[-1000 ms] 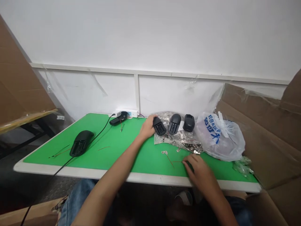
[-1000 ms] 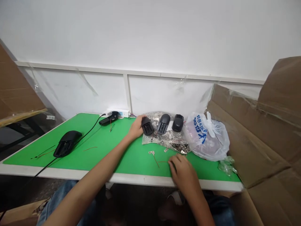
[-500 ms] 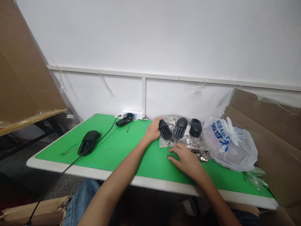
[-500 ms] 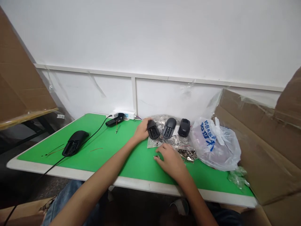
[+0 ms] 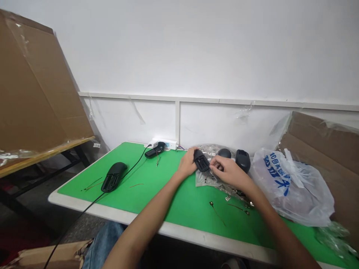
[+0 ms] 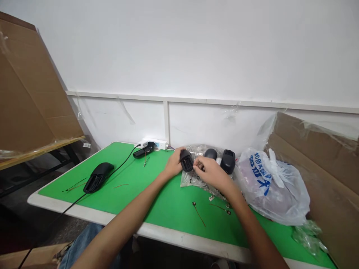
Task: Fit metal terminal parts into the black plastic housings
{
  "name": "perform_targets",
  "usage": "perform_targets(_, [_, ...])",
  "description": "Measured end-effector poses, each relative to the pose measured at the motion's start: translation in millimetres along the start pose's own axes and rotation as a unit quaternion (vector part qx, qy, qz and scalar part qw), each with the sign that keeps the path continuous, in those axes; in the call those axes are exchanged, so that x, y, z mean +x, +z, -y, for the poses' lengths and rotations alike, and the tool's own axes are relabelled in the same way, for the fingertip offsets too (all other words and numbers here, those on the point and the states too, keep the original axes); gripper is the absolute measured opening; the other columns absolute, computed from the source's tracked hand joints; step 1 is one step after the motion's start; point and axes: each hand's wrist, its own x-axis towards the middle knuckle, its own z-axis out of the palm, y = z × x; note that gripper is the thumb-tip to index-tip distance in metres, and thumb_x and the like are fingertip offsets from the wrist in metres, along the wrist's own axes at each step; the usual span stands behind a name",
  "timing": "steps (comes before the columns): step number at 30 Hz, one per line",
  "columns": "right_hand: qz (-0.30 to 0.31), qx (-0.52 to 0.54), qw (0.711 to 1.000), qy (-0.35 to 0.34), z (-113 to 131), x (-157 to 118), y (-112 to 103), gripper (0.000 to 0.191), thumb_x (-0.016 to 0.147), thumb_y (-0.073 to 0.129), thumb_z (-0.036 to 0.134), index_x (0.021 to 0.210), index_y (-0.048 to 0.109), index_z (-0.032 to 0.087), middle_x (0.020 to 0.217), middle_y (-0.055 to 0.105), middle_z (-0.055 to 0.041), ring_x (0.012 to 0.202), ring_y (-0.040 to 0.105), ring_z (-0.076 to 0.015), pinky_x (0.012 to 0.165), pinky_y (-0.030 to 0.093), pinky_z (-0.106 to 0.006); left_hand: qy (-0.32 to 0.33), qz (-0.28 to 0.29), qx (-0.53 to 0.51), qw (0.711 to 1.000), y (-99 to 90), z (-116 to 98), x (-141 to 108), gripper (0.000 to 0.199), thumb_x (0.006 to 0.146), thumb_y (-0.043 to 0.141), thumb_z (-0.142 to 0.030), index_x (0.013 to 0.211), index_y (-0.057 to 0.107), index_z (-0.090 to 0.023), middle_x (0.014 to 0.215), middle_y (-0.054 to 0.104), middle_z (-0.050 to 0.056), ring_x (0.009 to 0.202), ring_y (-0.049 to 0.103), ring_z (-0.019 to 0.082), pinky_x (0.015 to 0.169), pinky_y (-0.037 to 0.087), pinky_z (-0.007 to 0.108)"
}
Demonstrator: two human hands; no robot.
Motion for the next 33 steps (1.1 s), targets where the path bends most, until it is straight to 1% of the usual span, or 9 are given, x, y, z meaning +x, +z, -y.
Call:
perform_targets(4, [-0.071,0.100,0.992,0.006,-18.5,23.9,5.6,0.020,0.090,0.057,0.035,0.096,0.066,0.018,0.083,0.068,-0.0028,0.074,0.063,-0.0171,0.068,0.051,-0.029,-0.006,-0.008,-0.003,1.000,0.4,3.1,-0.4,0.051,0.084,0.063,-0.019,0.134,0.054,-0.016,0.131,0.066,0.015,0.120,0.064,0.029,0.107,0.052,0.047])
perform_targets(8, [-0.139,0.133,0.981,0.006,-36.2,19.7,24.6,0.034,0.091,0.061,0.046,0.105,0.073,0.017,0.090,0.072,-0.0068,0.079,0.065,-0.0195,0.072,0.054,-0.032,0.007,0.000,-0.006,1.000,1.3,2.7,-2.5,0.057,0.081,0.070,-0.023,0.135,0.053,-0.017,0.131,0.066,0.015,0.120,0.064,0.031,0.107,0.052,0.048])
perform_targets(12, [-0.192,0.137,0.972,-0.006,-35.9,11.7,31.0,0.038,0.092,0.060,0.053,0.099,0.078,0.020,0.098,0.076,-0.0105,0.083,0.068,-0.0225,0.071,0.055,-0.034,0.009,-0.001,-0.012,1.000,2.4,0.8,-4.3,0.057,0.080,0.071,-0.023,0.135,0.054,-0.016,0.133,0.065,0.016,0.123,0.063,0.031,0.109,0.051,0.048])
perform_targets(15, [-0.197,0.128,0.972,0.001,-28.2,8.8,34.2,0.039,0.089,0.064,0.057,0.093,0.080,0.021,0.098,0.077,-0.0117,0.087,0.071,-0.0256,0.073,0.057,-0.036,0.009,-0.012,-0.012,1.000,2.4,-0.4,-5.9,0.053,0.082,0.069,-0.023,0.133,0.055,-0.016,0.131,0.066,0.015,0.121,0.063,0.030,0.108,0.051,0.046])
perform_targets(18, [-0.186,0.173,0.965,0.072,-22.3,6.7,39.8,0.046,0.081,0.072,0.063,0.090,0.081,0.018,0.090,0.078,-0.0128,0.081,0.072,-0.0274,0.072,0.059,-0.039,0.007,-0.049,0.001,0.999,0.3,-2.9,-7.8,0.046,0.083,0.068,-0.021,0.128,0.057,-0.018,0.124,0.067,0.013,0.115,0.064,0.029,0.103,0.052,0.045])
perform_targets(22, [-0.136,0.274,0.936,0.175,-21.2,5.5,45.5,0.056,0.070,0.082,0.066,0.093,0.082,0.015,0.080,0.078,-0.0114,0.072,0.072,-0.0254,0.064,0.059,-0.036,0.028,-0.101,0.033,0.994,-6.1,-9.5,-9.4,0.046,0.081,0.064,-0.014,0.126,0.057,-0.018,0.122,0.064,0.013,0.114,0.062,0.028,0.102,0.052,0.043])
perform_targets(28, [-0.103,0.411,0.876,0.229,-19.6,4.9,48.5,0.048,0.055,0.096,0.054,0.082,0.082,0.016,0.083,0.079,-0.0093,0.072,0.070,-0.0185,0.068,0.059,-0.029,0.054,-0.133,0.025,0.989,-5.3,-11.7,-7.1,0.050,0.081,0.063,-0.012,0.130,0.053,-0.020,0.122,0.062,0.013,0.114,0.061,0.028,0.102,0.051,0.044])
perform_targets(31, [-0.128,0.471,0.842,0.230,-18.5,7.5,49.9,0.048,0.051,0.098,0.052,0.079,0.081,0.017,0.089,0.080,-0.0092,0.077,0.071,-0.0181,0.071,0.060,-0.029,0.010,-0.167,-0.010,0.986,-0.4,-10.9,-3.7,0.051,0.086,0.064,-0.019,0.135,0.049,-0.020,0.128,0.061,0.015,0.114,0.061,0.028,0.103,0.051,0.047])
perform_targets(33, [-0.171,0.481,0.831,0.220,-20.6,10.9,49.5,0.050,0.052,0.097,0.054,0.081,0.081,0.017,0.087,0.079,-0.0080,0.074,0.069,-0.0169,0.070,0.059,-0.028,-0.025,-0.188,-0.028,0.981,-0.1,-13.2,-0.9,0.047,0.091,0.060,-0.024,0.136,0.048,-0.019,0.132,0.060,0.016,0.115,0.061,0.027,0.104,0.050,0.047])
